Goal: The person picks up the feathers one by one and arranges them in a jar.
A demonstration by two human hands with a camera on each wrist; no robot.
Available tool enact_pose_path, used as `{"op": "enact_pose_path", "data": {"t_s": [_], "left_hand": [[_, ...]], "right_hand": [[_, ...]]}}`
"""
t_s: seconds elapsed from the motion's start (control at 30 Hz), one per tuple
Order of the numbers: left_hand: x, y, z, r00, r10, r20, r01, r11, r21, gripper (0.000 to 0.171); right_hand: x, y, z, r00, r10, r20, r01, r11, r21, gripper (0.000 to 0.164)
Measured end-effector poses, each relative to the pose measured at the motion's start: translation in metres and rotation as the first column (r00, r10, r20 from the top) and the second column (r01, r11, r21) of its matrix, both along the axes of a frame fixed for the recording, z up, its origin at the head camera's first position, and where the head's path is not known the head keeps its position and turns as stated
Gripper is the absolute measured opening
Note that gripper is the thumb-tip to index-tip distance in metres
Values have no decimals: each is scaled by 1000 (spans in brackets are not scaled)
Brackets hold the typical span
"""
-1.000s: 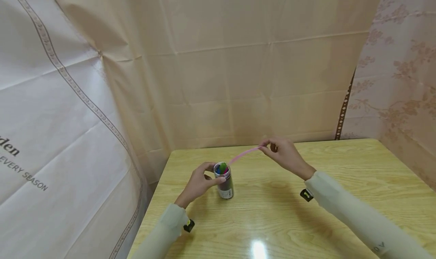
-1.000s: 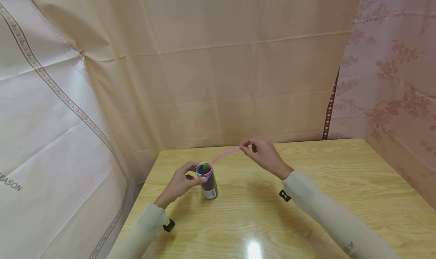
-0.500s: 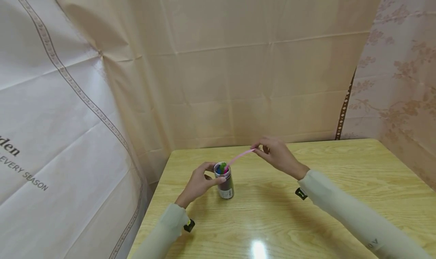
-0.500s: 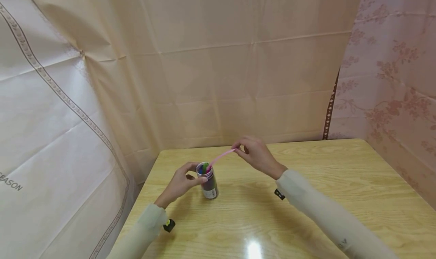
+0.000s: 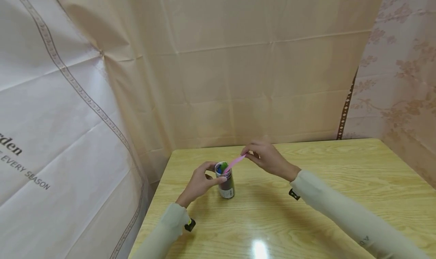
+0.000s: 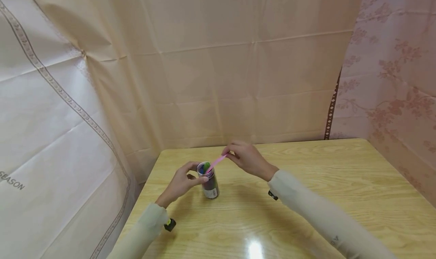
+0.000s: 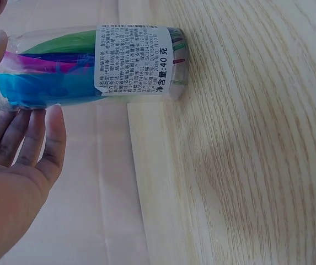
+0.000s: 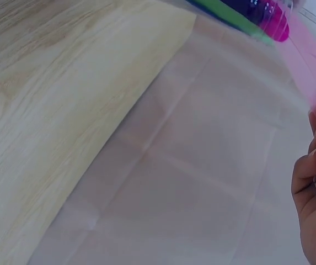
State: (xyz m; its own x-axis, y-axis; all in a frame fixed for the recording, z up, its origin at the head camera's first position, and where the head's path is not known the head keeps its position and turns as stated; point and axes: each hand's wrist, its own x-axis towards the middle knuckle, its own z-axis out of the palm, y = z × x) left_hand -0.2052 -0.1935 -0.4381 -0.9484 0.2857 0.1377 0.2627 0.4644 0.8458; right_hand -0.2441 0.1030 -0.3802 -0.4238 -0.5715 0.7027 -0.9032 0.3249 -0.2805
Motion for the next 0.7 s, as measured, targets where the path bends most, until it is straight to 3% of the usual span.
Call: {"op": "enact_pose_path", "data": {"t_s": [0.47,0.7], "left_hand": [[1,-1,0,1000,-9,-2,9,1000,8,57],[0,-1,0,1000,-8,-11,8,1000,9,57]], "right_hand": [[3,-25,-13,1000,20,19,-22,996,89,14],[6,-38,-17,999,-7,37,1,986,165,10]]}}
